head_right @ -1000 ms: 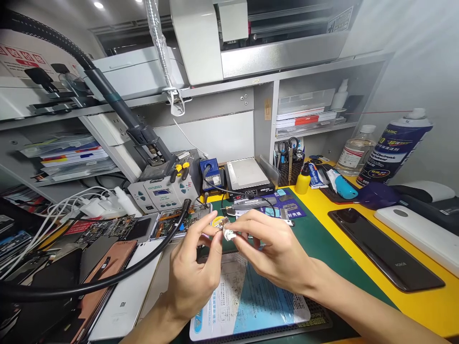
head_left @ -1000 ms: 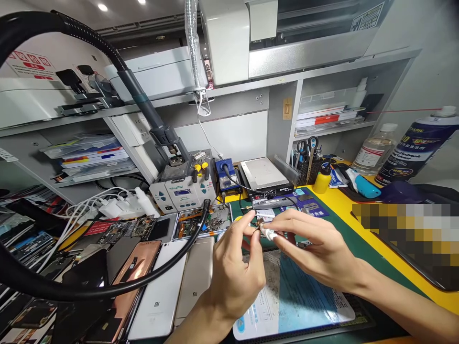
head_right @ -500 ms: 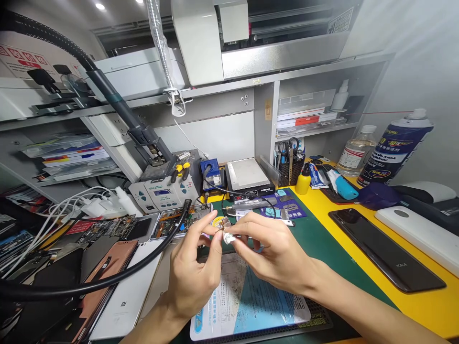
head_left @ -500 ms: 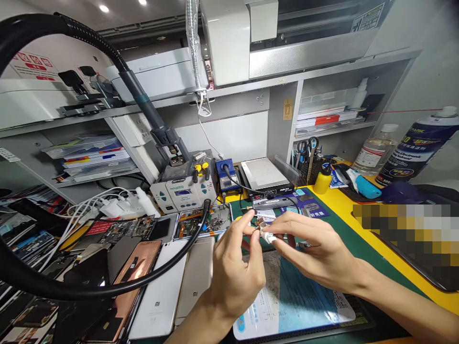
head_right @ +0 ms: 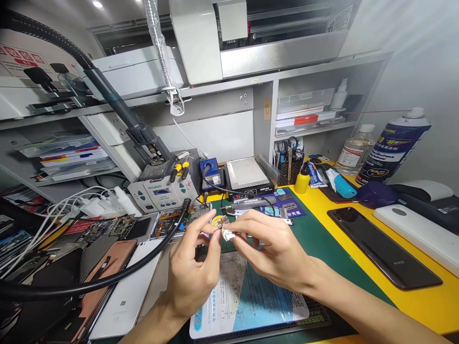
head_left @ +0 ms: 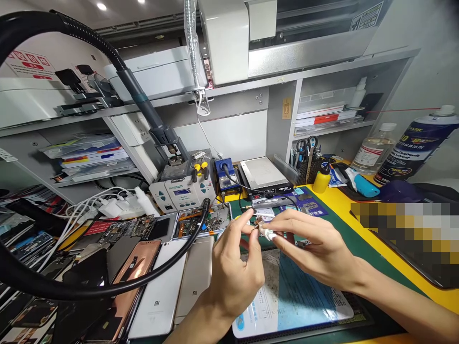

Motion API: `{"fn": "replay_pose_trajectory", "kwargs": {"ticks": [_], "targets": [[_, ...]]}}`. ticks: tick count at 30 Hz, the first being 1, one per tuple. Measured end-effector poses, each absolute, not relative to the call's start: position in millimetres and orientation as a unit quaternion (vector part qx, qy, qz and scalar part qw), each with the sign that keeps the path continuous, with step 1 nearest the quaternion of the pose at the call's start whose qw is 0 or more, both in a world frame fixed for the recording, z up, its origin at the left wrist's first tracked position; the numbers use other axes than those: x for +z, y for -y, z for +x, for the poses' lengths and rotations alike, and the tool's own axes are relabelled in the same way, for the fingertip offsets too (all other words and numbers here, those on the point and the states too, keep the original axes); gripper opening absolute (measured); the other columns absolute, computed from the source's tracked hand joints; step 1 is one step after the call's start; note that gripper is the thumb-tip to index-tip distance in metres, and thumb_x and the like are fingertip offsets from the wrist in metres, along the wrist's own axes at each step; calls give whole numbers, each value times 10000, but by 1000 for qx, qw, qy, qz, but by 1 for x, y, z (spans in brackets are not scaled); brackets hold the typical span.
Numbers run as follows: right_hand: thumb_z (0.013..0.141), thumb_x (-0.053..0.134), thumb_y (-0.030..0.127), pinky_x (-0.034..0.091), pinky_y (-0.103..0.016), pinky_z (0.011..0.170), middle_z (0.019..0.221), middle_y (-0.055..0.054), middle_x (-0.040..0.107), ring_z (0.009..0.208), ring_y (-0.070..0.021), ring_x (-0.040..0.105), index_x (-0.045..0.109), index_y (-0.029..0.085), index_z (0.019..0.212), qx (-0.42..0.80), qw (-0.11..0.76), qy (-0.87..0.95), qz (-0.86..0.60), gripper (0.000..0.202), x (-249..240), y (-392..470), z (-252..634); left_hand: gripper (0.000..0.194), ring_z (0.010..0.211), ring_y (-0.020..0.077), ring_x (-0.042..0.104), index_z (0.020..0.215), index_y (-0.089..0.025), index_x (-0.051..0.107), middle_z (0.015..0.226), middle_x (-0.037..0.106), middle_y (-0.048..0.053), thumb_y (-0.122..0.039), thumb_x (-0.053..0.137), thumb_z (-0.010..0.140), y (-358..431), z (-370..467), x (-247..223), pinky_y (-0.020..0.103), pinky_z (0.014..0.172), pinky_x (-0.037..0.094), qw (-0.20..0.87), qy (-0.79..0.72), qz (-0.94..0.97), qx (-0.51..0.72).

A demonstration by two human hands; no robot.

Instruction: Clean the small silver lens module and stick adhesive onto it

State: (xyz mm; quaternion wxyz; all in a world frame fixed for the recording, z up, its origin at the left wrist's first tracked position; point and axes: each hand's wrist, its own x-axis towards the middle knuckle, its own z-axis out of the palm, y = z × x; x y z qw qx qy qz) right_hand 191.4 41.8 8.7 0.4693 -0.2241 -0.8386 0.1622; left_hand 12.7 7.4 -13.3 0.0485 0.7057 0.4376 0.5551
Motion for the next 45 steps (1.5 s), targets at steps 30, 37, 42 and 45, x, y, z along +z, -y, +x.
{"fn": "replay_pose_trajectory", "kwargs": {"ticks": [30,37,42,45], "targets": [[902,592,48,527,-275,628,855,-96,678,739,-161,636,708,132,1080,146,459,853,-201,228,7,-43,192,303,736,115,655,1245,-243,593,847,646,-17,-207,591,944,-6,15,-8,213,682,541,249,-477,604,588],[902,595,29,536,-255,647,926,-92,692,789,-153,652,666,155,1169,87,453,867,-187,303,2,-46,193,292,711,122,633,1232,-237,600,816,625,-14,-286,608,945,-6,15,-6,225,671,546,337,-469,560,594],[901,601,34,537,-255,660,935,-86,695,800,-152,656,659,162,1173,61,448,871,-191,305,0,-47,194,308,653,120,606,1220,-210,599,788,607,-12,-309,626,929,-6,15,-2,227,611,542,370,-465,545,591],[897,607,33,535,-250,669,952,-84,696,807,-147,659,660,167,1165,57,448,871,-193,304,1,-47,194,321,624,120,589,1211,-194,595,785,588,-9,-325,634,921,-6,15,2,225,559,532,389,-464,534,590]]}}
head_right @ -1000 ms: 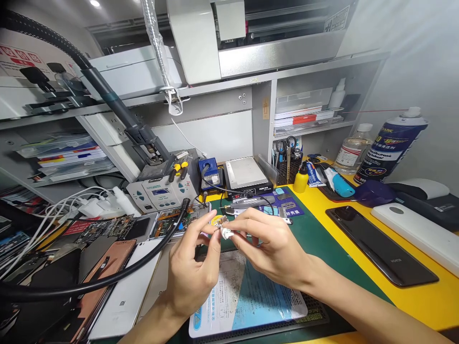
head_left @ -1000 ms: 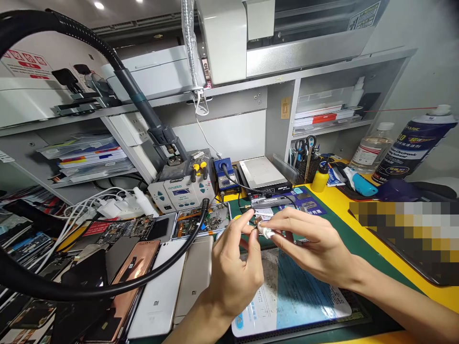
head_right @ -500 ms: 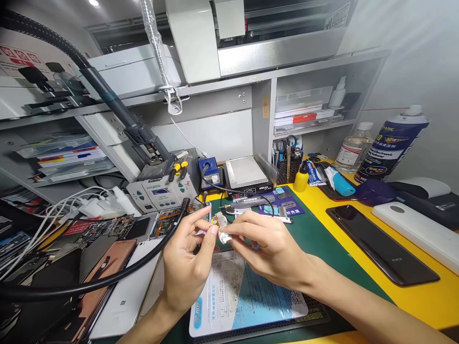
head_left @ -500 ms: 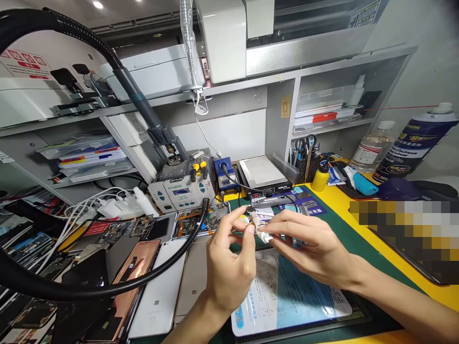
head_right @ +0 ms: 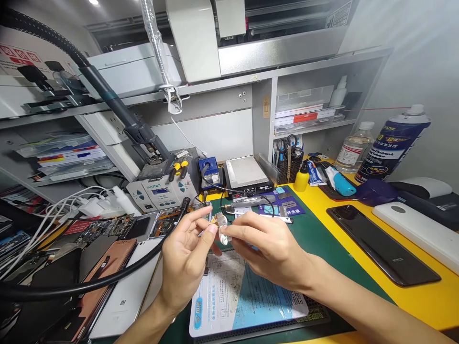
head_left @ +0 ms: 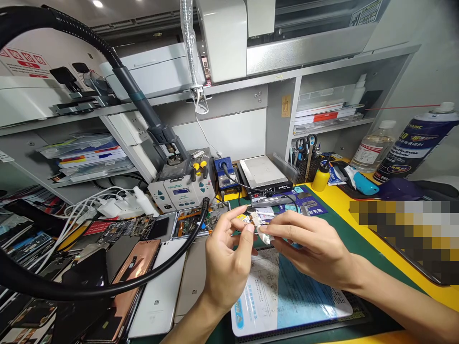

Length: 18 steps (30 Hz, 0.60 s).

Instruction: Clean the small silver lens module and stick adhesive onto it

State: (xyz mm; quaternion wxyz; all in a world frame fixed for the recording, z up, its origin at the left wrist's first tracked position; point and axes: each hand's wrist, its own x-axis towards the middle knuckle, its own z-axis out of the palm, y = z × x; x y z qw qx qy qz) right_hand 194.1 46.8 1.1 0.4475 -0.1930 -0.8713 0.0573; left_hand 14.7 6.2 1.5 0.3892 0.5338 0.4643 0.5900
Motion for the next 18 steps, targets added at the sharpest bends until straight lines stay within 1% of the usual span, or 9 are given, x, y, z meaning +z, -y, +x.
{"fn": "replay_pose_trajectory", "kwargs": {"ticks": [6,14,18], "targets": [[886,615,31,533,-250,670,952,-90,690,803,-147,659,666,154,1151,53,451,870,-195,297,2,-46,194,327,608,116,580,1203,-185,595,784,579,-8,-326,643,912,-6,15,3,226,553,530,398,-461,527,592],[892,602,30,529,-245,656,951,-85,689,795,-144,659,662,168,1166,39,448,871,-199,312,0,-45,195,332,620,122,599,1206,-184,595,804,595,0,-336,636,914,-7,15,2,223,534,532,407,-459,529,587],[886,596,22,532,-240,646,955,-90,688,788,-143,668,660,166,1151,36,452,868,-203,308,3,-46,195,335,567,114,576,1188,-167,602,778,591,-3,-334,648,902,-7,14,3,232,512,527,412,-455,523,592]]}}
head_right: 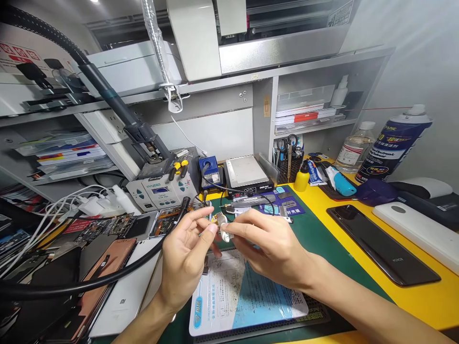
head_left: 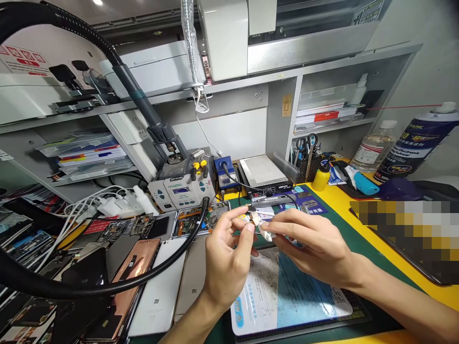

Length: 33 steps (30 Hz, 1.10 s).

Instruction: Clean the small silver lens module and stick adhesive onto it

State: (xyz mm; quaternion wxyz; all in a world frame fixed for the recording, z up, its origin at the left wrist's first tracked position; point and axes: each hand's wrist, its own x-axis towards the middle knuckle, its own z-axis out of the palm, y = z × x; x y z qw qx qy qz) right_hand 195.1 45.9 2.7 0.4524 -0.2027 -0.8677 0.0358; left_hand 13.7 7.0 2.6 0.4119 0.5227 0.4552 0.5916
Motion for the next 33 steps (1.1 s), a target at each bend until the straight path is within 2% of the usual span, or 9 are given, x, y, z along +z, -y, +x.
{"fn": "replay_pose_trajectory", "kwargs": {"ticks": [9,20,23,25,29,33], "targets": [[894,596,38,519,-244,604,909,-81,682,737,-143,658,668,173,1127,27,457,862,-218,279,8,-45,196,344,552,116,600,1163,-152,622,762,583,-7,-333,671,875,-7,13,6,239,499,546,429,-445,505,602],[886,598,34,530,-268,635,905,-81,684,762,-157,651,688,187,1115,108,487,840,-214,290,9,-45,196,336,518,103,602,1157,-145,614,726,590,-21,-324,664,878,-7,12,8,227,515,528,430,-449,504,599],[890,636,105,522,-268,610,902,-71,699,769,-165,645,727,209,1027,200,507,798,-258,194,13,-45,195,327,516,101,600,1160,-142,608,719,595,-23,-318,653,888,-7,12,9,225,520,524,426,-448,505,603],[880,686,199,515,-249,540,901,-69,701,722,-159,646,736,198,934,329,508,735,-305,73,17,-46,195,325,517,99,597,1163,-140,606,719,598,-23,-315,649,892,-7,12,9,224,524,523,422,-448,507,604],[802,779,329,477,-200,429,688,-26,661,545,-115,593,693,151,811,608,446,565,-336,198,24,-53,197,336,549,108,601,1165,-140,609,726,594,-16,-321,655,885,-7,12,9,221,512,530,419,-451,507,603],[748,807,276,446,-170,412,589,-16,658,468,-92,572,655,134,763,721,395,475,-314,209,25,-57,198,332,538,105,593,1152,-136,611,716,586,-20,-321,658,880,-7,13,9,223,503,538,420,-451,512,598]]}}
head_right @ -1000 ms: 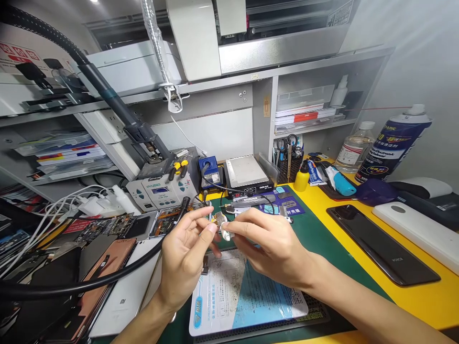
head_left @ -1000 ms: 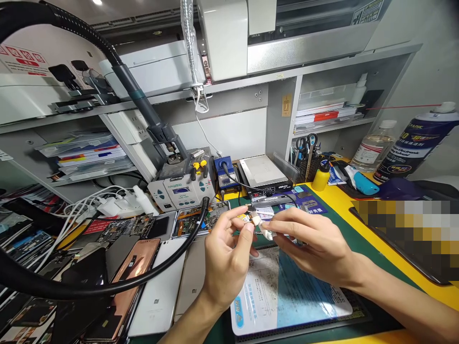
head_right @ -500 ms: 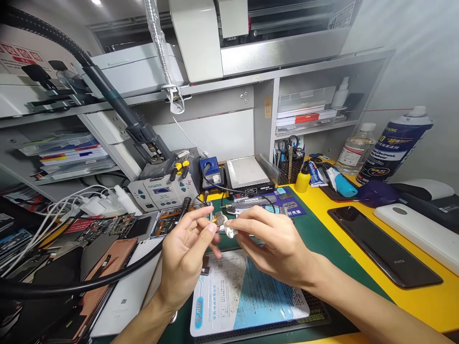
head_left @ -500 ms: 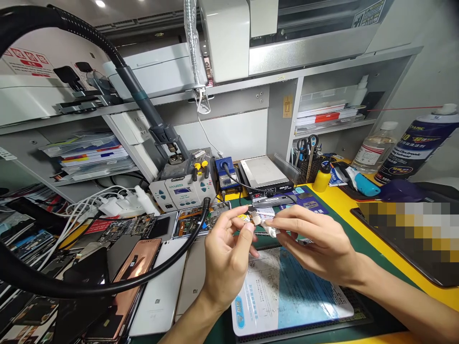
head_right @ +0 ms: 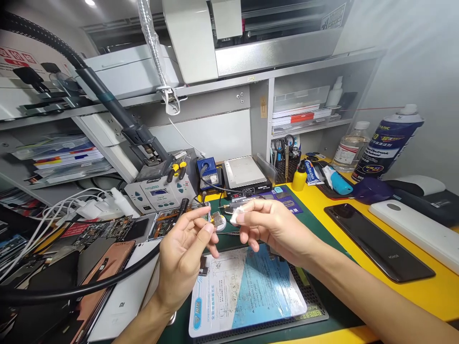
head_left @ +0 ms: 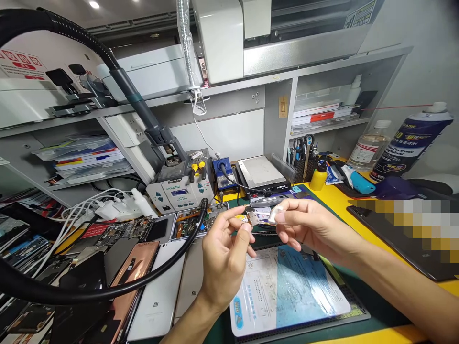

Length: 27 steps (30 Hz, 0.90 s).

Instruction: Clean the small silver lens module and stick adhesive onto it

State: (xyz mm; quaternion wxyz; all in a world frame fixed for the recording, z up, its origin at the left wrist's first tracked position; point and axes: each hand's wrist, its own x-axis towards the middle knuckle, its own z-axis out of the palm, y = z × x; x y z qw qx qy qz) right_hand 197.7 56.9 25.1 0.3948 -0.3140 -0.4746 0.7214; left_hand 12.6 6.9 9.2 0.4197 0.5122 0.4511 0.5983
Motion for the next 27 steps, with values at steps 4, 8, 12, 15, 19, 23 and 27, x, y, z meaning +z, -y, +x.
{"fn": "replay_pose_trajectory", "kwargs": {"ticks": [4,8,12,15,19,23,27], "targets": [[768,765,238,426,-157,398,572,-23,659,430,-83,556,644,125,748,758,373,452,-286,167,24,-58,197,335,523,101,591,1162,-137,601,719,589,-21,-322,652,887,-7,13,9,226,505,539,422,-452,516,592],[752,704,192,438,-158,395,590,-10,638,449,-88,569,645,125,697,783,381,410,-270,105,23,-60,195,331,526,101,591,1162,-139,596,706,591,-23,-320,652,890,-8,13,9,224,512,530,420,-454,518,591],[728,603,155,447,-175,406,558,-19,633,434,-100,552,628,138,671,799,376,388,-264,64,19,-63,196,347,559,114,599,1147,-140,602,698,593,-18,-335,676,870,-7,14,9,224,516,530,416,-456,510,599],[715,591,118,427,-179,393,569,-3,638,417,-105,543,613,162,736,805,376,378,-259,54,16,-65,197,356,564,116,597,1137,-141,604,692,597,-18,-342,691,856,-7,14,9,224,515,529,415,-458,509,599],[692,622,87,424,-188,377,631,3,664,422,-104,547,650,162,833,805,385,378,-247,162,15,-66,197,350,543,114,594,1132,-141,601,686,605,-19,-343,689,860,-7,13,8,224,514,524,404,-466,513,597],[667,671,78,412,-187,364,606,-5,657,406,-97,548,690,128,766,809,377,376,-249,112,18,-66,197,351,554,117,604,1140,-143,599,702,606,-18,-339,689,863,-8,12,6,232,533,534,395,-469,517,598],[666,688,75,417,-186,367,607,-13,659,396,-94,553,712,112,757,811,372,370,-258,100,18,-66,197,342,559,115,602,1144,-145,593,705,596,-20,-335,680,873,-9,13,6,234,535,536,395,-466,520,597]]}}
